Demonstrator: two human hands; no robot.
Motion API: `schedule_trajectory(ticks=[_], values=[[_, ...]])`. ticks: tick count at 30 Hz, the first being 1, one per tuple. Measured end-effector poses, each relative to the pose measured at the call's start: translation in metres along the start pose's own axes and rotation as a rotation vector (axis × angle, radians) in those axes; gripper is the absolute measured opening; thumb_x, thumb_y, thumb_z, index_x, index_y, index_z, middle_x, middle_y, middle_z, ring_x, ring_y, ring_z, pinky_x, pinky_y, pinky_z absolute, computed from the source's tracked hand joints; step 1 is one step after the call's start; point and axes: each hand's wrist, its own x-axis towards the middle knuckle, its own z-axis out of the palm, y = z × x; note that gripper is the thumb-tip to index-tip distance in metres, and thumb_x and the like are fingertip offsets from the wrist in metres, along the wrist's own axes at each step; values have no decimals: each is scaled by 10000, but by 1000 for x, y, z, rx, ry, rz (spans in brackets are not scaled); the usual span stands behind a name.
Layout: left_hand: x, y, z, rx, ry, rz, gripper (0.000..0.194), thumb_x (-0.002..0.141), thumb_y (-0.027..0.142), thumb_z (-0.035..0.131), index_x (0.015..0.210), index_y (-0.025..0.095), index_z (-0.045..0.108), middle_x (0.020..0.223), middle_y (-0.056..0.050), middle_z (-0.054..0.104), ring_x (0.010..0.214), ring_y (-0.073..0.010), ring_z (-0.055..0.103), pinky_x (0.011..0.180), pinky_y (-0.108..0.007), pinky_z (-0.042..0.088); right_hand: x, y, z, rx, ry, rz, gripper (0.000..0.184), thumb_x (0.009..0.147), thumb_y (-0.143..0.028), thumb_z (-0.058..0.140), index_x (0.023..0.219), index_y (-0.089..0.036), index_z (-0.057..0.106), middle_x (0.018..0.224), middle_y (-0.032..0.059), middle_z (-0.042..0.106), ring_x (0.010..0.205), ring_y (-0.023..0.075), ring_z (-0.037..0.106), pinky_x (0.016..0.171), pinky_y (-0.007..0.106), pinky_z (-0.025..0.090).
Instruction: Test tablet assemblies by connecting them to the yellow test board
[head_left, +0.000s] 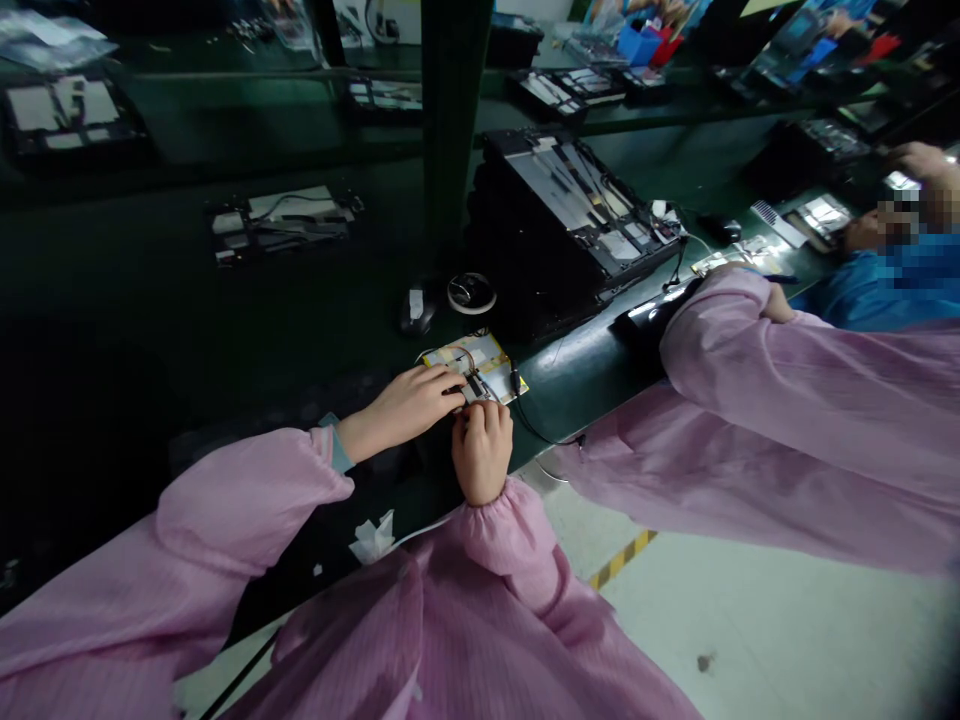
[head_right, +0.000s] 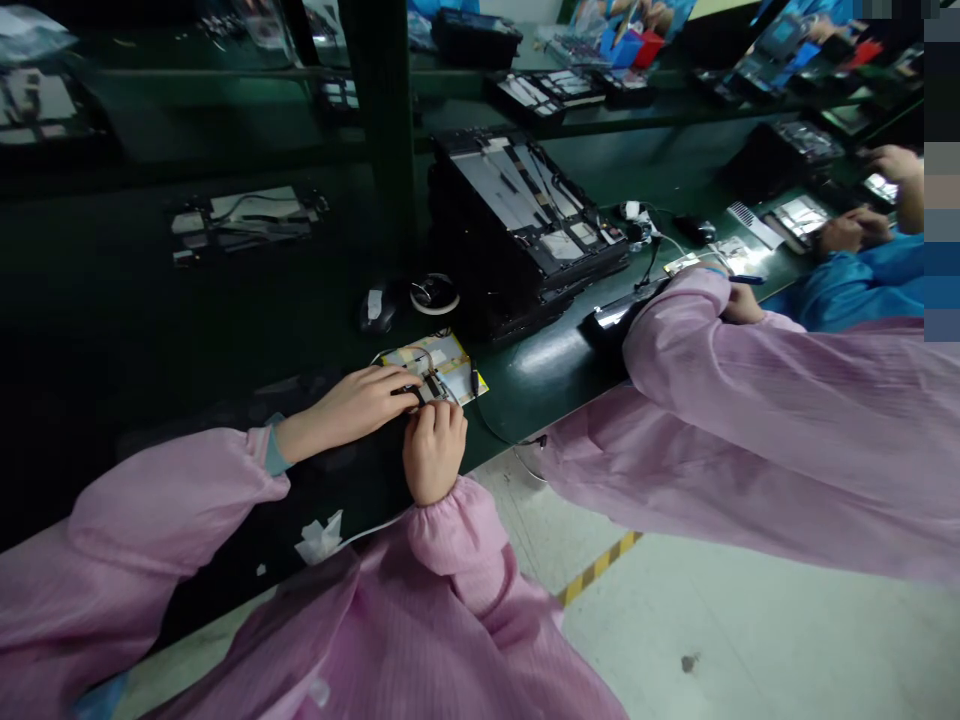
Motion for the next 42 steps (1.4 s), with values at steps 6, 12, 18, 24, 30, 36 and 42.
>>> schedule_trajectory(ticks=[6, 12, 18, 24, 30, 36, 42], values=[[6, 2, 2, 99, 7, 76, 143, 862, 125, 597, 975, 163, 675, 1150, -56, 665, 1075, -230, 580, 881, -348, 460, 1, -2, 1, -11, 17, 11, 152, 896, -133, 454, 799, -175, 564, 863, 97, 564, 864, 232, 456, 726, 360, 400], [9, -1, 1, 75, 5, 126, 146, 864, 119, 594, 977, 159, 676, 1185, -65, 651, 1111, -227, 571, 908, -361, 463, 0, 0, 2, -29, 5, 19, 136, 896, -153, 466, 806, -172, 566, 839, 87, 553, 847, 230, 450, 710, 352, 385], [9, -4, 3, 48, 21, 135, 149, 884, 116, 564, 973, 165, 675, 1210, -51, 641, 1211, -233, 523, 985, -345, 446, 2, -1, 3, -49, -12, 30, 112, 878, -159, 486, 807, -178, 570, 827, 82, 541, 829, 233, 443, 700, 353, 369], [8, -3, 5, -50, -2, 117, 218, 899, 115, 537, 1069, 168, 662, 1283, -76, 609, 1342, -257, 412, 1073, -416, 397, 3, 0, 3, -54, -71, 41, 121, 877, -176, 471, 839, -166, 586, 846, 96, 532, 841, 247, 435, 698, 369, 373], [7, -1, 6, -75, 3, 86, 248, 890, 93, 532, 1089, 162, 661, 1279, -88, 614, 1357, -259, 399, 1090, -435, 387, 3, -2, 5, -72, -45, 20, 126, 870, -169, 483, 824, -153, 599, 845, 107, 553, 847, 250, 447, 705, 373, 392], [5, 6, -2, -111, 53, -26, 278, 897, 119, 504, 1148, 160, 614, 1361, -129, 515, 1341, -268, 408, 1093, -441, 398, 8, 10, -9, 96, -54, -43, 156, 909, -155, 472, 845, -162, 614, 894, 97, 601, 875, 219, 520, 783, 352, 446], [-41, 26, -54, -251, 119, -296, 307, 952, 295, 455, 1224, 181, 540, 1368, -124, 488, 1270, -250, 480, 1071, -427, 431, 69, 54, -22, 264, -97, -265, 261, 925, -117, 418, 1026, -175, 651, 1046, 89, 626, 986, 187, 568, 875, 315, 477]])
